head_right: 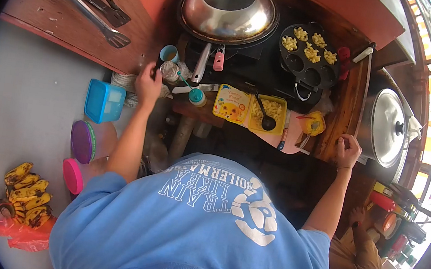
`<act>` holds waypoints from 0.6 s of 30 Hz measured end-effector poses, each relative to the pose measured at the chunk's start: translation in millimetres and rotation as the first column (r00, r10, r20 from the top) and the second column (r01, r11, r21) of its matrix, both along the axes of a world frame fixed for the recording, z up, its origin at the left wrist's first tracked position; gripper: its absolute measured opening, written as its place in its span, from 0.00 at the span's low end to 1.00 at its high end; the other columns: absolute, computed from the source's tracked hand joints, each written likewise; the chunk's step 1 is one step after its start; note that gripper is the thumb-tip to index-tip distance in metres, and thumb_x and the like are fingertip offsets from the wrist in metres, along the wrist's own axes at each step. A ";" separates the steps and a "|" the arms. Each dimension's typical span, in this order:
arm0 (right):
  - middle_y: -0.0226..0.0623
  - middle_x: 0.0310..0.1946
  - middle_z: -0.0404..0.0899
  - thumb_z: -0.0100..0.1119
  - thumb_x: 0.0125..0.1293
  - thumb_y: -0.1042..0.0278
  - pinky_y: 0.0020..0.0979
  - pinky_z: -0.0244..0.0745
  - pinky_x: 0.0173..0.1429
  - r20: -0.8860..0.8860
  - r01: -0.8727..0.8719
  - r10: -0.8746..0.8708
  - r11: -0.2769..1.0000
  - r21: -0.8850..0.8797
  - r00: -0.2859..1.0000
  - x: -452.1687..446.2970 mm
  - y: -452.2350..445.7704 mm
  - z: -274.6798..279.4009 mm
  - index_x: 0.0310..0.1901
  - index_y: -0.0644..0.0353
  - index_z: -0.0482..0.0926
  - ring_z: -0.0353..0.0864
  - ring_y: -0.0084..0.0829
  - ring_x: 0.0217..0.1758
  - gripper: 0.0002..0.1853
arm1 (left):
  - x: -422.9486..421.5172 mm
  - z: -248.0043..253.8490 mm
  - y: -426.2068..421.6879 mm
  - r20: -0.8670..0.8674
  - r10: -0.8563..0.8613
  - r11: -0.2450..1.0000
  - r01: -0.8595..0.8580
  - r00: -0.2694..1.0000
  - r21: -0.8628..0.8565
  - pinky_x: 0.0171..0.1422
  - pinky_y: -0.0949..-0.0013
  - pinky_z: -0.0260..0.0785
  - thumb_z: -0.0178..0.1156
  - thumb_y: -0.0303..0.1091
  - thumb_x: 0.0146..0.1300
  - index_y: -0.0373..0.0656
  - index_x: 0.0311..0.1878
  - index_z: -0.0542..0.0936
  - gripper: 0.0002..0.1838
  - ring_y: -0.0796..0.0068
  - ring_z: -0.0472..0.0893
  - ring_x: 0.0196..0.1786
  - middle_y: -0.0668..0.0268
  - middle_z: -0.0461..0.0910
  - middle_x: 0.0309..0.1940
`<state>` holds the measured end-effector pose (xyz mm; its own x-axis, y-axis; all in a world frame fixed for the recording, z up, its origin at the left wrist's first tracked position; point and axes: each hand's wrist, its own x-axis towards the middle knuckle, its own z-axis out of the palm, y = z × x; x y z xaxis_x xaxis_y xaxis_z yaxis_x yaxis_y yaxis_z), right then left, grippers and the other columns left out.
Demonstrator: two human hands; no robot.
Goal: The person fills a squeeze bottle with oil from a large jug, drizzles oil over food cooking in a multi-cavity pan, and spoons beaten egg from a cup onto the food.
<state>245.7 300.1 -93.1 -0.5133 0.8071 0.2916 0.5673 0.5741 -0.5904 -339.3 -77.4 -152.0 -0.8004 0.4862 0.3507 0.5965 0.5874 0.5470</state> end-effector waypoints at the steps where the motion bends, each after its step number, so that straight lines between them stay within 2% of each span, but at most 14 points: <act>1: 0.40 0.27 0.79 0.65 0.63 0.69 0.31 0.73 0.38 0.000 0.004 -0.004 1.000 0.003 1.000 -0.2 -0.1 0.9 0.37 0.65 0.84 0.78 0.31 0.29 0.08 | -16.0 7.2 16.2 -0.110 -0.034 0.999 0.032 0.993 -0.013 0.51 0.46 0.80 0.68 0.36 0.65 0.46 0.58 0.82 0.19 0.45 0.87 0.50 0.51 0.87 0.45; 2: 0.40 0.27 0.79 0.66 0.63 0.69 0.32 0.73 0.38 -0.002 0.004 -0.004 1.000 -0.007 1.000 -1.0 -1.1 2.2 0.37 0.65 0.84 0.79 0.32 0.29 0.08 | -26.5 17.4 32.5 -0.110 -0.038 0.999 0.037 0.993 -0.010 0.51 0.46 0.80 0.68 0.36 0.65 0.46 0.58 0.82 0.19 0.45 0.87 0.50 0.51 0.87 0.45; 4: 0.41 0.27 0.79 0.66 0.63 0.69 0.32 0.73 0.38 -0.002 0.011 -0.011 1.000 -0.015 1.000 -3.4 -3.9 5.0 0.37 0.65 0.84 0.79 0.32 0.29 0.08 | -40.8 31.8 63.0 -0.072 -0.049 0.932 0.020 0.996 -0.363 0.55 0.46 0.81 0.68 0.41 0.64 0.47 0.61 0.81 0.23 0.43 0.86 0.54 0.51 0.87 0.49; 5: 0.41 0.27 0.79 0.66 0.63 0.68 0.32 0.73 0.38 0.006 0.007 -0.006 1.000 -0.010 1.000 -4.4 -4.5 5.9 0.37 0.65 0.84 0.80 0.33 0.29 0.08 | -49.9 29.9 73.4 -0.071 -0.056 0.933 0.026 0.996 -0.359 0.55 0.46 0.81 0.68 0.41 0.64 0.47 0.61 0.81 0.23 0.43 0.86 0.54 0.51 0.87 0.49; 7: 0.41 0.27 0.80 0.66 0.63 0.68 0.33 0.74 0.39 0.018 0.015 -0.015 1.000 0.001 1.000 -4.4 -3.9 8.0 0.36 0.65 0.84 0.80 0.34 0.29 0.08 | -68.3 25.2 90.8 0.059 -0.059 0.766 0.083 0.997 -0.638 0.60 0.47 0.81 0.68 0.45 0.62 0.46 0.63 0.80 0.27 0.41 0.85 0.58 0.49 0.87 0.53; 9: 0.42 0.27 0.81 0.66 0.63 0.67 0.33 0.74 0.39 0.038 -0.004 0.003 1.000 0.021 0.999 -2.7 -4.1 8.0 0.36 0.65 0.84 0.81 0.36 0.30 0.08 | -79.0 27.1 101.7 0.131 -0.035 0.721 0.116 0.991 -0.684 0.63 0.46 0.79 0.70 0.49 0.60 0.46 0.66 0.79 0.32 0.42 0.85 0.60 0.48 0.86 0.56; 11: 0.43 0.28 0.81 0.65 0.63 0.67 0.34 0.74 0.39 0.052 -0.004 0.002 0.999 0.037 0.999 -1.7 -7.6 13.9 0.36 0.65 0.84 0.82 0.37 0.30 0.09 | -87.0 27.5 96.2 0.172 -0.003 0.871 0.086 0.985 -0.483 0.63 0.44 0.79 0.71 0.51 0.59 0.49 0.70 0.77 0.37 0.42 0.85 0.60 0.48 0.87 0.55; 12: 0.42 0.28 0.81 0.65 0.63 0.67 0.33 0.74 0.39 0.023 0.002 -0.003 1.000 0.027 1.000 -0.5 -7.3 11.2 0.36 0.65 0.84 0.81 0.36 0.30 0.08 | -106.2 7.0 90.2 0.264 -0.041 0.933 0.131 0.964 -0.335 0.64 0.43 0.77 0.71 0.57 0.61 0.47 0.74 0.75 0.41 0.42 0.84 0.61 0.49 0.85 0.59; 13: 0.42 0.28 0.81 0.65 0.63 0.68 0.33 0.74 0.39 -0.009 0.003 -0.003 1.000 0.015 1.000 -5.6 -7.7 10.3 0.36 0.65 0.84 0.81 0.35 0.29 0.08 | -102.6 10.2 84.8 0.257 -0.034 0.931 0.125 0.966 -0.343 0.64 0.43 0.77 0.71 0.57 0.61 0.47 0.74 0.75 0.41 0.42 0.84 0.61 0.49 0.85 0.59; 14: 0.41 0.27 0.80 0.65 0.63 0.69 0.32 0.74 0.38 -0.013 -0.002 0.002 1.000 0.015 1.000 -6.9 -9.5 12.9 0.37 0.65 0.85 0.81 0.32 0.29 0.08 | -94.1 11.3 75.8 0.629 -0.049 0.998 0.018 0.776 0.055 0.66 0.43 0.76 0.69 0.60 0.64 0.43 0.73 0.75 0.41 0.41 0.83 0.63 0.48 0.81 0.63; 15: 0.41 0.27 0.80 0.65 0.63 0.69 0.32 0.74 0.38 -0.023 -0.010 0.011 1.000 0.009 1.000 -8.7 -10.7 14.0 0.37 0.65 0.85 0.81 0.32 0.29 0.08 | -83.4 15.1 66.6 0.852 -0.225 0.896 -0.244 0.473 0.372 0.68 0.43 0.75 0.67 0.63 0.67 0.40 0.73 0.74 0.42 0.41 0.82 0.64 0.47 0.78 0.67; 16: 0.40 0.27 0.80 0.65 0.63 0.69 0.31 0.74 0.38 -0.039 -0.006 0.006 1.000 0.000 0.999 -8.5 -10.7 14.3 0.37 0.66 0.85 0.81 0.31 0.28 0.08 | -72.7 21.7 56.7 0.866 -0.362 0.831 -0.303 0.343 0.467 0.75 0.46 0.70 0.59 0.62 0.75 0.34 0.74 0.71 0.41 0.45 0.77 0.69 0.42 0.71 0.72; 17: 0.40 0.27 0.80 0.65 0.63 0.69 0.30 0.74 0.38 -0.053 -0.001 0.000 1.000 -0.010 0.999 -7.5 -10.1 13.4 0.37 0.66 0.85 0.80 0.30 0.28 0.08 | -65.7 23.7 48.9 0.866 -0.356 0.830 -0.307 0.351 0.465 0.75 0.46 0.70 0.59 0.62 0.75 0.34 0.74 0.71 0.41 0.45 0.77 0.69 0.42 0.71 0.72; 18: 0.39 0.27 0.80 0.65 0.64 0.68 0.30 0.75 0.39 -0.043 -0.002 0.002 1.000 0.000 0.999 -6.6 -8.6 12.3 0.38 0.66 0.85 0.81 0.28 0.30 0.09 | -58.6 23.8 41.8 0.853 -0.471 0.768 -0.372 0.224 0.521 0.75 0.47 0.70 0.59 0.62 0.75 0.33 0.73 0.71 0.40 0.46 0.76 0.70 0.42 0.72 0.71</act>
